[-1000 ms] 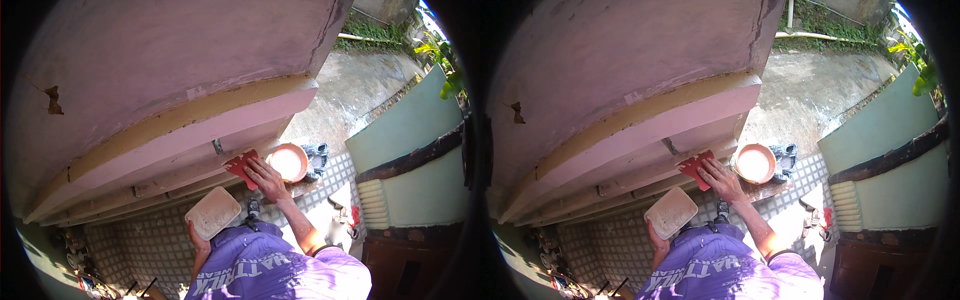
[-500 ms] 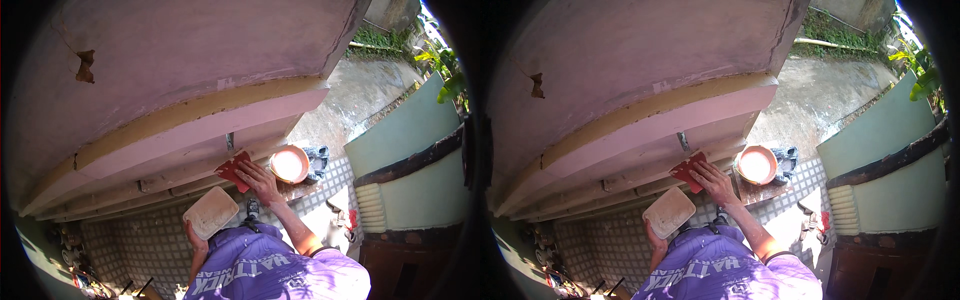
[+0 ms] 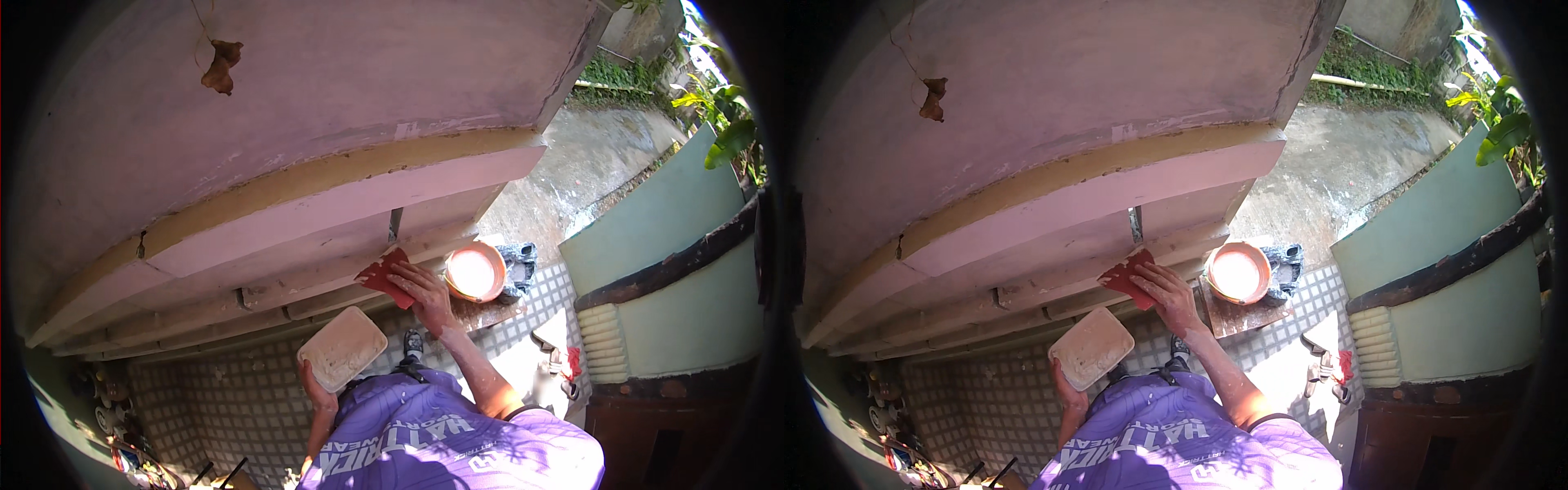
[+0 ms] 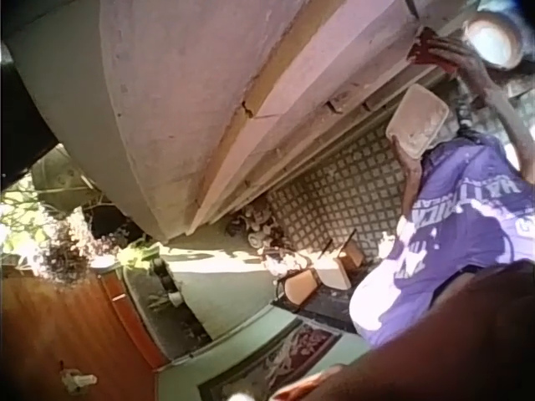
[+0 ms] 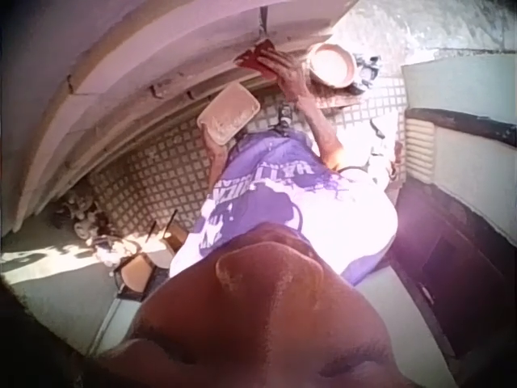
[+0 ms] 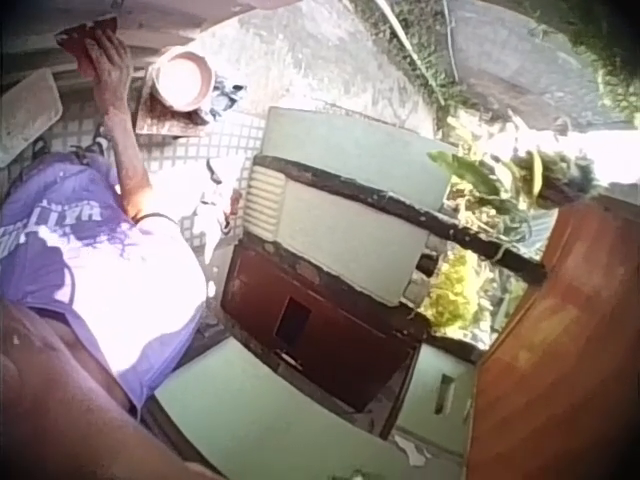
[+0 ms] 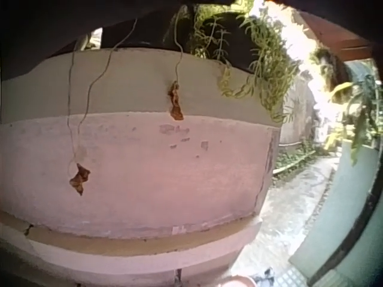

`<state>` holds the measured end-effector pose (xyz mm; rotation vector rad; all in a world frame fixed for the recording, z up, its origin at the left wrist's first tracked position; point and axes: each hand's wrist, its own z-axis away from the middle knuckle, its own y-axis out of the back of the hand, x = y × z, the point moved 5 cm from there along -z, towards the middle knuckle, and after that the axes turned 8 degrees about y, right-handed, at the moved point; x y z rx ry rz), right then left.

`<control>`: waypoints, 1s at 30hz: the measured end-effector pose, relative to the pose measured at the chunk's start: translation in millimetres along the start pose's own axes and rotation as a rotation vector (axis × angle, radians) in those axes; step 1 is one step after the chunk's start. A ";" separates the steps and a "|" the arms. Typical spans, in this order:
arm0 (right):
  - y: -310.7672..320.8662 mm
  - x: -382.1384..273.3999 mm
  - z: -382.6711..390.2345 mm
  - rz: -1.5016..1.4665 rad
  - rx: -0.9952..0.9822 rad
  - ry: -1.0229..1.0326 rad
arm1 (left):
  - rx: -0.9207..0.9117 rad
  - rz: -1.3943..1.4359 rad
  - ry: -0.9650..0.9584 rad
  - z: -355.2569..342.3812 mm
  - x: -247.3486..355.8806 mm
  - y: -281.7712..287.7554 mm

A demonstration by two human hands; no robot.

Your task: The recorder applies wall filler or plaster to joints in a concrete wall using a hand spreader, then cleans the tool in a bucket of water.

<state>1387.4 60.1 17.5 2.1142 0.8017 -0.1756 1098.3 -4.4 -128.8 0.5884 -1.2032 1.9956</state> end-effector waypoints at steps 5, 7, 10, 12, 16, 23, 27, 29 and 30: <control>13.9 -8.9 2.0 0.000 0.081 0.026 | 0.038 -0.017 -0.043 -1.5 9.5 11.2; 33.5 8.5 4.8 0.168 0.222 -0.032 | 0.038 0.005 -0.049 -1.4 11.6 16.8; 29.1 18.1 3.2 0.200 0.223 -0.088 | 0.079 0.044 -0.017 -2.1 11.1 27.8; 12.4 7.7 -0.8 0.097 0.153 -0.062 | 0.006 0.031 -0.024 -4.2 13.5 30.1; -6.9 -25.8 -0.1 -0.107 -0.010 0.037 | 0.079 0.024 -0.001 -5.1 20.7 42.5; 27.0 -3.0 2.1 0.308 0.335 -0.245 | 0.054 0.004 -0.004 -0.6 46.7 47.5; -4.4 -52.5 -4.7 0.045 0.082 -0.110 | 0.050 -0.049 -0.020 -5.5 56.9 53.0; -16.7 -77.3 2.8 -0.337 0.091 -0.382 | 0.043 -0.116 -0.061 -9.3 64.2 52.8; -20.0 -91.3 1.3 -0.348 0.064 -0.381 | 0.019 -0.152 -0.070 -10.8 67.6 50.6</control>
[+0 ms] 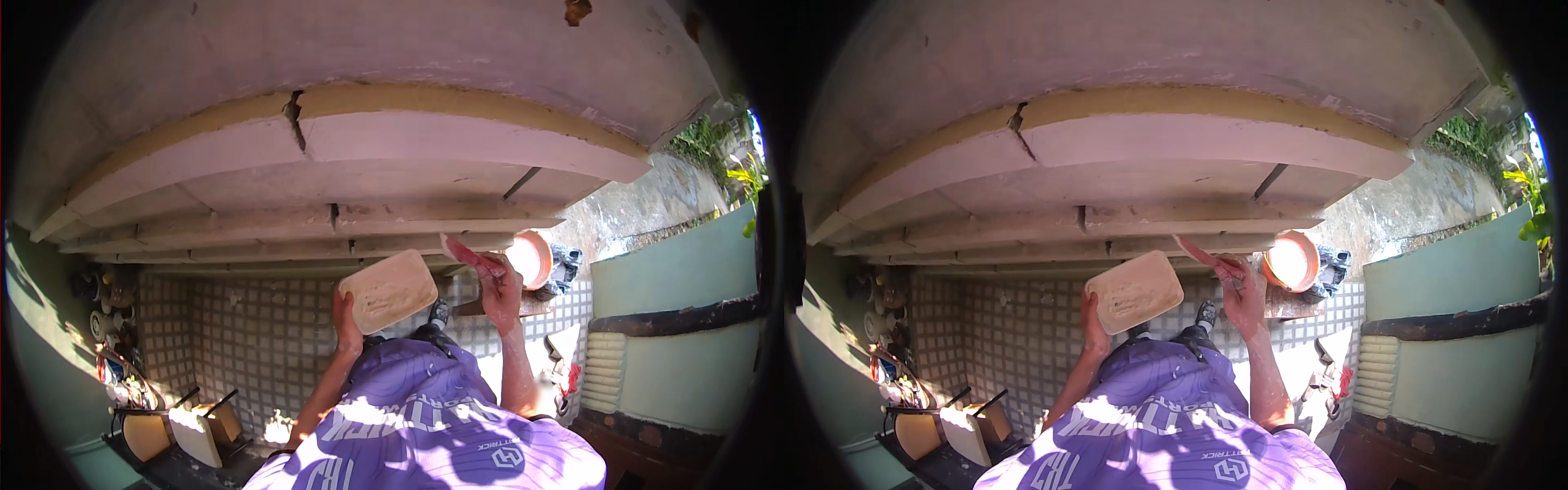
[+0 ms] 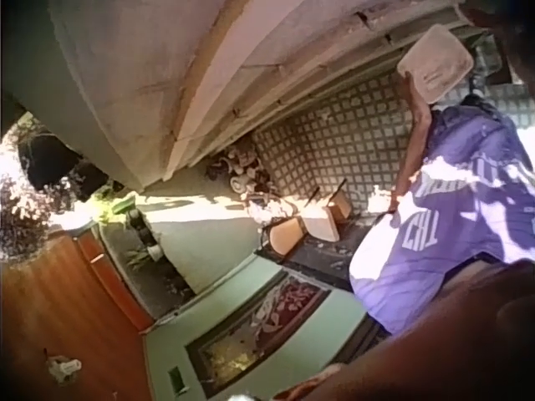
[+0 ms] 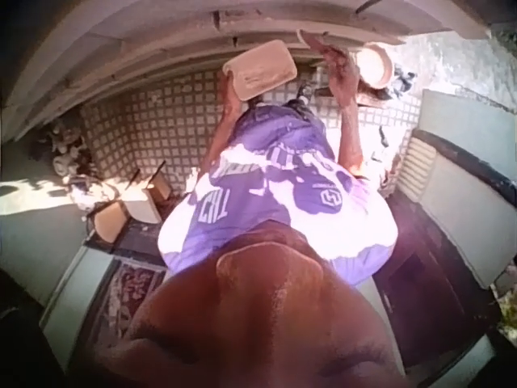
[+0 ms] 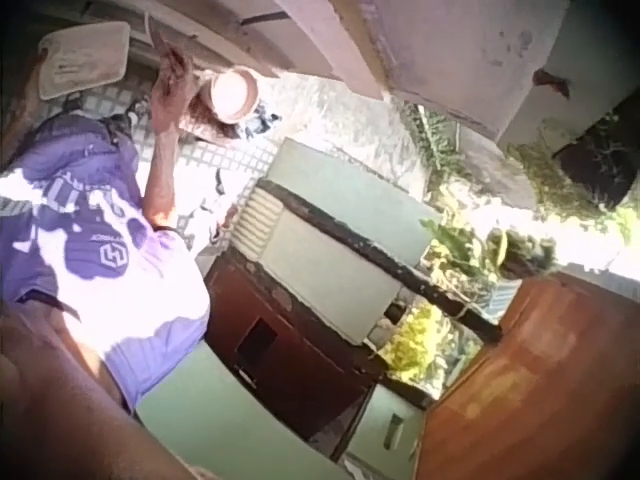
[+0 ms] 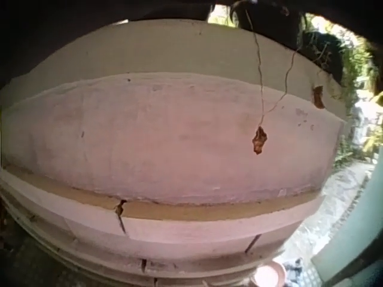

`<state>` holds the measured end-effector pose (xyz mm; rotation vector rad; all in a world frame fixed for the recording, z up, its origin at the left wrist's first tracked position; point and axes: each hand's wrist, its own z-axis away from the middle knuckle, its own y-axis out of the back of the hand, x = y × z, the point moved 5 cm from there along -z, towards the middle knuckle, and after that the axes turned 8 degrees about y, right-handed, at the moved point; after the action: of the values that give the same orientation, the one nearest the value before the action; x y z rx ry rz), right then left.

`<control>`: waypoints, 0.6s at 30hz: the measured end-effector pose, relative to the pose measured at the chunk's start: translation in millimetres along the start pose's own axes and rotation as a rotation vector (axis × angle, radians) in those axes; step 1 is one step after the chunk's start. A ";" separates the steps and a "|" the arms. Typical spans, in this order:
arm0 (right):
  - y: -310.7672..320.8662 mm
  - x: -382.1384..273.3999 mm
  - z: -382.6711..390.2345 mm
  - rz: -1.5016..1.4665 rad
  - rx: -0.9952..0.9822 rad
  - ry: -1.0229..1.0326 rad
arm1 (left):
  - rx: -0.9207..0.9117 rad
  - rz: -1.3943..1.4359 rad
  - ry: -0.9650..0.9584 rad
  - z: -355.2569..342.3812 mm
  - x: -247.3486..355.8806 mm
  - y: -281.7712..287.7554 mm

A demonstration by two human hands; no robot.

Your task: The recorder applies wall filler or plaster to joints in a concrete wall using a hand spreader, then cleans the tool in a bucket of water.

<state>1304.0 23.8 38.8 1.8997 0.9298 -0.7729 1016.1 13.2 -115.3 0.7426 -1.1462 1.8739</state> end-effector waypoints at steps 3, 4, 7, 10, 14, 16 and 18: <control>-35.9 -28.1 5.6 -0.047 -0.295 0.072 | -0.098 -0.070 -0.096 0.6 16.6 -9.8; -42.8 -34.3 5.2 -0.026 -0.325 0.105 | -0.039 -0.072 -0.055 0.2 19.5 -8.6; -56.1 -43.8 3.9 0.043 -0.420 0.140 | -0.077 -0.145 -0.065 0.7 32.2 -15.0; -65.7 -43.4 1.1 0.133 -0.636 0.089 | -0.136 -0.163 0.009 -3.2 34.7 -19.0; -75.0 -49.6 -8.6 0.286 -0.833 0.198 | -0.280 -0.226 0.048 -9.9 37.0 -25.0; -83.8 -51.2 -8.8 0.365 -0.956 0.251 | -0.326 -0.261 0.058 -10.4 36.7 -28.8; -90.6 -51.8 -9.4 0.322 -1.012 0.275 | -0.452 -0.192 0.042 -7.9 37.3 -37.4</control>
<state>1202.4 48.4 45.5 1.1887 0.8952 0.1769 1028.7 42.7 -72.5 0.5312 -1.3557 1.3948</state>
